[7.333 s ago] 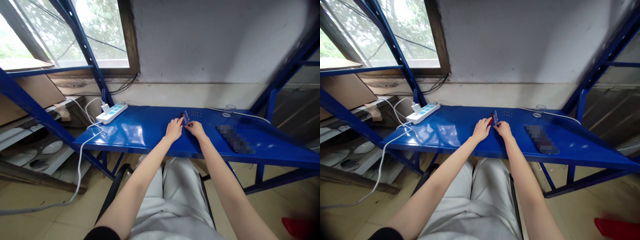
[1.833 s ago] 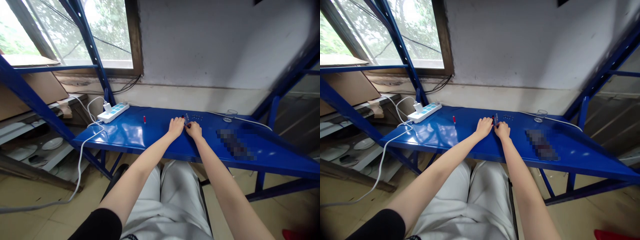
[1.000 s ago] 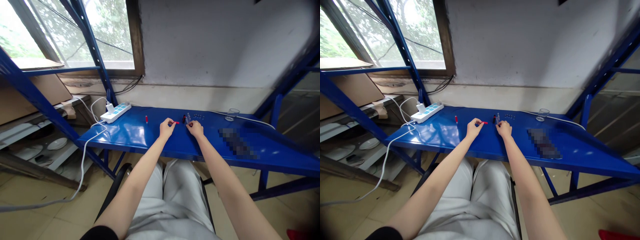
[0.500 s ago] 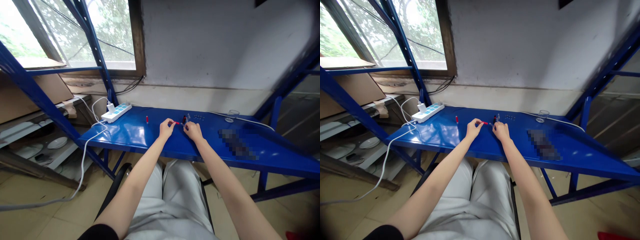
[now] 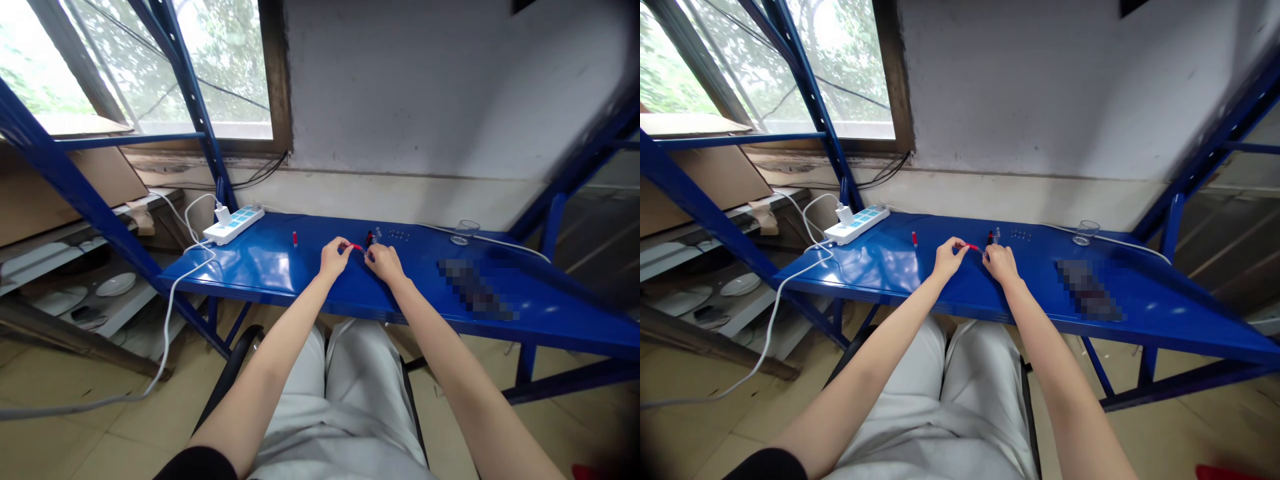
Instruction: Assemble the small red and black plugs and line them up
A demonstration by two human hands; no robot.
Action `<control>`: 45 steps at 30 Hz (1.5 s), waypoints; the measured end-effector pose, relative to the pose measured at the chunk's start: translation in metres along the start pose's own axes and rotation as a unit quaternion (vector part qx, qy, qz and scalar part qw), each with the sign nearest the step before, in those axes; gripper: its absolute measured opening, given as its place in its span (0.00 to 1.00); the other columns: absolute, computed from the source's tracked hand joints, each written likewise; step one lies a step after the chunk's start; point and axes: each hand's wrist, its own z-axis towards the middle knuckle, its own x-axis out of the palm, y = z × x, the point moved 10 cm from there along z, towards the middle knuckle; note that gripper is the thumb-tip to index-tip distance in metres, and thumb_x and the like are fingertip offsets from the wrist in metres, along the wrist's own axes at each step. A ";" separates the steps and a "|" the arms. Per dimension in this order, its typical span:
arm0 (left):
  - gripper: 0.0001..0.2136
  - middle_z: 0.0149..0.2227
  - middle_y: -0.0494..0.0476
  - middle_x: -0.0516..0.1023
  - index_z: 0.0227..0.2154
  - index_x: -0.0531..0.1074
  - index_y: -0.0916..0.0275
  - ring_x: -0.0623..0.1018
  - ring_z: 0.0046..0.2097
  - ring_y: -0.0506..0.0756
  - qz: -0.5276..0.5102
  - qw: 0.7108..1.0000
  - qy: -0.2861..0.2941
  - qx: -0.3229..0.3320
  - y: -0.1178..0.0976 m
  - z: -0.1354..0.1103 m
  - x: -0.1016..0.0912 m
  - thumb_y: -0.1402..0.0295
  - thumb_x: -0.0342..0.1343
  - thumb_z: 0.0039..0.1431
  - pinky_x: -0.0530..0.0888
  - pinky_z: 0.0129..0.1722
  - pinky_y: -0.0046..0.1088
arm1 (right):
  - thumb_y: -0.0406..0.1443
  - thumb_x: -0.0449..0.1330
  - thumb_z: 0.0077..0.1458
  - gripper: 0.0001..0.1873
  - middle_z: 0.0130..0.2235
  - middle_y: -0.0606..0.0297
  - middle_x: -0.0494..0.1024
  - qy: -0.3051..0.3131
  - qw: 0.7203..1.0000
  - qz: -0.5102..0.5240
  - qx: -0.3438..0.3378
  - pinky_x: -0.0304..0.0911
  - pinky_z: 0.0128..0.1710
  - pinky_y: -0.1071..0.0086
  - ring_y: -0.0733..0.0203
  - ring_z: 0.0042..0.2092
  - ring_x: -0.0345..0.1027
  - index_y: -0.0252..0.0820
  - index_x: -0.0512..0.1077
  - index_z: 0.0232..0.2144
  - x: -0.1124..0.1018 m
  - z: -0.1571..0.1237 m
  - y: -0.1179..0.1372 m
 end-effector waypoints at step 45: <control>0.07 0.36 0.54 0.75 0.36 0.73 0.62 0.73 0.35 0.49 0.048 0.990 0.091 0.100 -0.006 -0.005 0.030 0.69 0.51 0.57 0.71 0.41 0.27 | 0.36 0.50 0.55 0.09 0.31 0.61 0.71 -0.045 0.997 0.036 -0.052 0.44 0.32 0.68 0.61 0.31 0.62 0.39 0.68 0.29 -0.011 -0.006 0.014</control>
